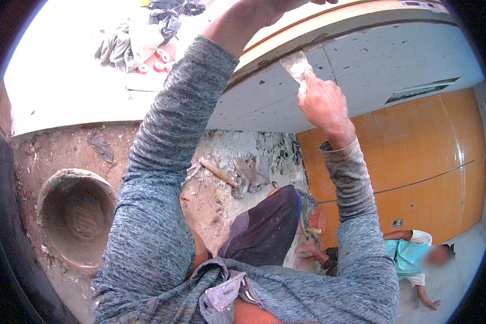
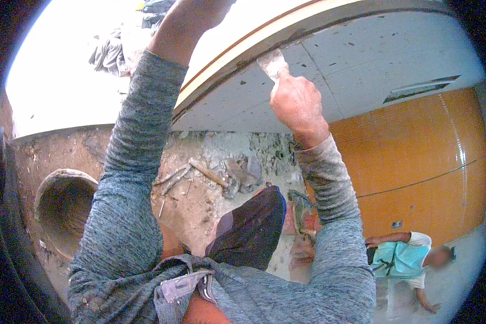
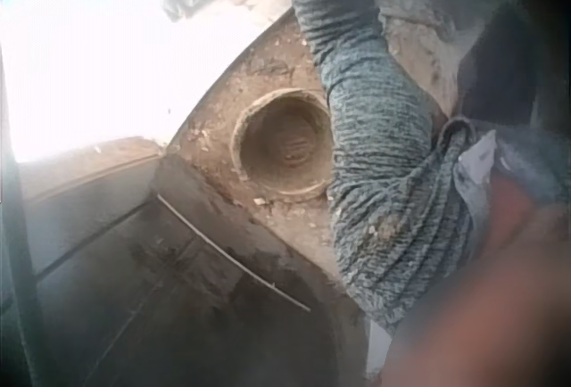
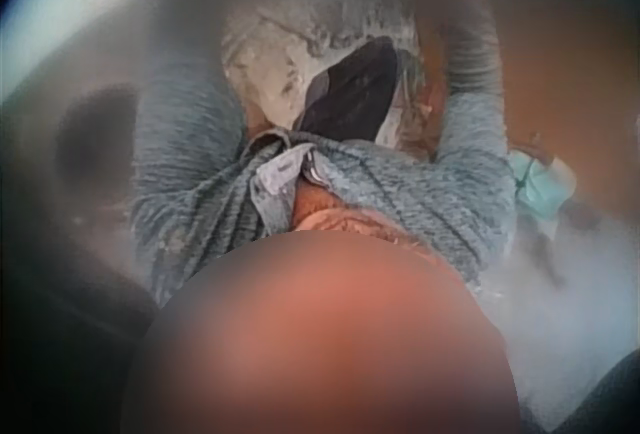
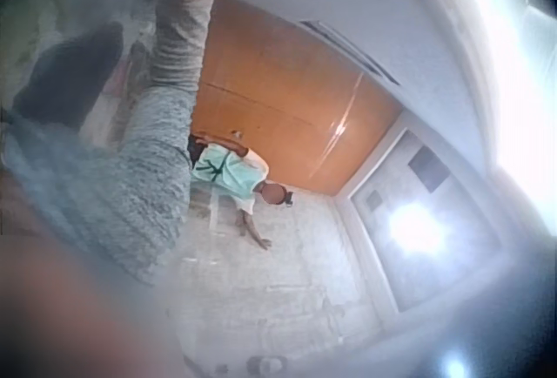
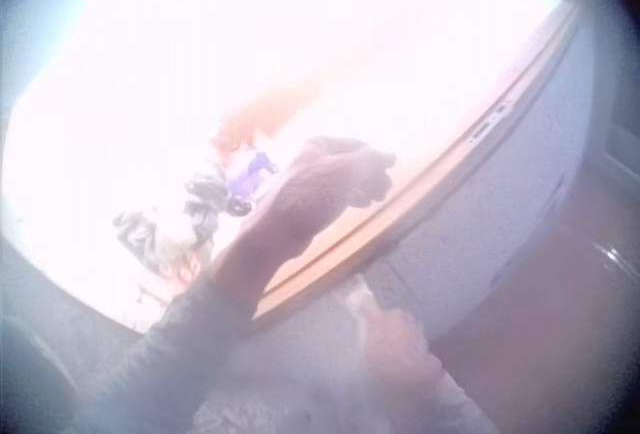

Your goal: The person applies grout to the gaps between wall tiles using a putty knife and a brush. They smooth the grout lines and clean excess material from the tile surface.

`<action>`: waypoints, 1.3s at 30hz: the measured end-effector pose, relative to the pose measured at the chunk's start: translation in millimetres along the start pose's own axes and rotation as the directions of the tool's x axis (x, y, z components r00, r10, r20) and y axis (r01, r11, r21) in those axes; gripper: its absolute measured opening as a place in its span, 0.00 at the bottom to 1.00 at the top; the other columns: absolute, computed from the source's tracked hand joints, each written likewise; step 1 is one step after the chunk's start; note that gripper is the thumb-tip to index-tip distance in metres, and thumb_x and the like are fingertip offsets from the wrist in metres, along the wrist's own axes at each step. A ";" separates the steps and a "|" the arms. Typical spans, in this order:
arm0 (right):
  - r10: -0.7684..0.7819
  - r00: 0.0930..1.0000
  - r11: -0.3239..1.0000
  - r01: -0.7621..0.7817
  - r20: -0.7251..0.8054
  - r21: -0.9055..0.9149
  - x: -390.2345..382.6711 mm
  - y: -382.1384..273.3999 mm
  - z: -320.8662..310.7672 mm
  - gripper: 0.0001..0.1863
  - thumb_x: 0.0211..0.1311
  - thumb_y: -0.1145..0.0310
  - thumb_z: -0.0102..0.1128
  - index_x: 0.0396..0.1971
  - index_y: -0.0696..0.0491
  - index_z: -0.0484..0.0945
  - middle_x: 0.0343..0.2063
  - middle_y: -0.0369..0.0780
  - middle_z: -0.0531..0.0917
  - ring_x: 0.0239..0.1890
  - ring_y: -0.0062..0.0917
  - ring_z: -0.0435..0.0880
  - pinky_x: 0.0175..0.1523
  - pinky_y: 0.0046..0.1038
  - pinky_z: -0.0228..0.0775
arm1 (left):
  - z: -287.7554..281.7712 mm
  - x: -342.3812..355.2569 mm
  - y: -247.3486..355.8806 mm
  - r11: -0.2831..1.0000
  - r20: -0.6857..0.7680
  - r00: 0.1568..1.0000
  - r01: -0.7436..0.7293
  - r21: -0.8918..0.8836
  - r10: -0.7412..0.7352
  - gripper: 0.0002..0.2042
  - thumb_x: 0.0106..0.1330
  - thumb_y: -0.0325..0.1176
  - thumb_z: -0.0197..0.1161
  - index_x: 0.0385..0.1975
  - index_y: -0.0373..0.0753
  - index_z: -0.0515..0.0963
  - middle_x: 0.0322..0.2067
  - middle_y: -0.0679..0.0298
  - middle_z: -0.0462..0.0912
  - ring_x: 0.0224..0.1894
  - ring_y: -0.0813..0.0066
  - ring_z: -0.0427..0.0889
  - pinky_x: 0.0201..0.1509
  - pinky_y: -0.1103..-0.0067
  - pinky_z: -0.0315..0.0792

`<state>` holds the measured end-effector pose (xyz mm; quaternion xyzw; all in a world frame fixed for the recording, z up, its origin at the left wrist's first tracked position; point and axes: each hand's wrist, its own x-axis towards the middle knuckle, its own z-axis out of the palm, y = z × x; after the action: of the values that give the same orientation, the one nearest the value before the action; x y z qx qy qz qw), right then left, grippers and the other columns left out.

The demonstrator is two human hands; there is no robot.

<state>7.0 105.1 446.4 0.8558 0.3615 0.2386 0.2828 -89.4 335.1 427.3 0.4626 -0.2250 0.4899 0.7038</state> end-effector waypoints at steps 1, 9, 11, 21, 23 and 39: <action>-0.015 0.999 1.000 0.015 0.036 -0.009 -4.5 5.0 -1.1 0.20 0.61 0.67 0.58 0.53 0.58 0.76 0.29 0.56 0.85 0.35 0.53 0.86 0.43 0.51 0.78 | -0.5 -4.1 0.5 1.000 0.024 1.000 0.001 -0.002 -0.001 0.12 0.69 0.36 0.58 0.27 0.37 0.82 0.29 0.63 0.81 0.34 0.76 0.77 0.41 0.78 0.74; 0.063 0.988 0.997 -0.055 -0.141 0.059 -11.4 -4.1 -15.9 0.15 0.61 0.65 0.60 0.46 0.54 0.79 0.28 0.55 0.85 0.34 0.54 0.86 0.42 0.51 0.79 | -0.7 -0.4 -13.0 0.999 -0.008 1.000 0.002 -0.041 -0.003 0.13 0.71 0.38 0.58 0.34 0.36 0.84 0.34 0.61 0.83 0.39 0.73 0.80 0.48 0.74 0.75; 0.041 0.988 0.998 -0.034 -0.146 0.054 -9.5 2.7 -8.9 0.16 0.62 0.64 0.61 0.47 0.55 0.79 0.29 0.55 0.85 0.34 0.53 0.86 0.41 0.51 0.79 | 0.5 -5.2 -19.9 0.998 0.007 0.999 -0.046 -0.048 0.047 0.11 0.70 0.36 0.59 0.35 0.37 0.85 0.34 0.60 0.84 0.40 0.73 0.81 0.49 0.74 0.76; -0.049 0.999 0.993 0.050 0.020 -0.103 13.5 4.0 -32.0 0.12 0.61 0.67 0.55 0.39 0.58 0.81 0.30 0.56 0.85 0.36 0.55 0.86 0.44 0.51 0.79 | -0.6 4.4 -17.4 0.998 -0.007 1.000 0.018 0.057 -0.018 0.11 0.72 0.37 0.58 0.32 0.39 0.84 0.35 0.61 0.84 0.39 0.73 0.82 0.47 0.75 0.76; 0.014 0.994 0.996 -0.004 0.111 -0.085 -11.7 15.5 -21.4 0.12 0.61 0.66 0.56 0.39 0.57 0.81 0.30 0.56 0.85 0.37 0.56 0.85 0.45 0.52 0.79 | 18.5 -1.1 -30.9 0.973 0.005 0.998 0.057 0.223 -0.060 0.11 0.72 0.37 0.58 0.31 0.40 0.84 0.35 0.62 0.84 0.39 0.73 0.81 0.47 0.75 0.75; 0.307 0.948 0.276 -0.005 -0.083 0.961 -0.1 33.5 -0.9 0.24 0.76 0.69 0.48 0.70 0.54 0.65 0.20 0.33 0.75 0.16 0.13 0.71 0.21 0.20 0.67 | -5.9 1.5 -40.1 0.998 -0.006 0.999 -0.034 -0.059 0.034 0.11 0.70 0.35 0.58 0.36 0.34 0.84 0.36 0.61 0.84 0.37 0.76 0.80 0.44 0.79 0.75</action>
<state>22.6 86.0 469.1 0.8480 0.3778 0.1105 -0.3548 -53.6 337.2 408.5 0.4365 -0.2455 0.4959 0.7094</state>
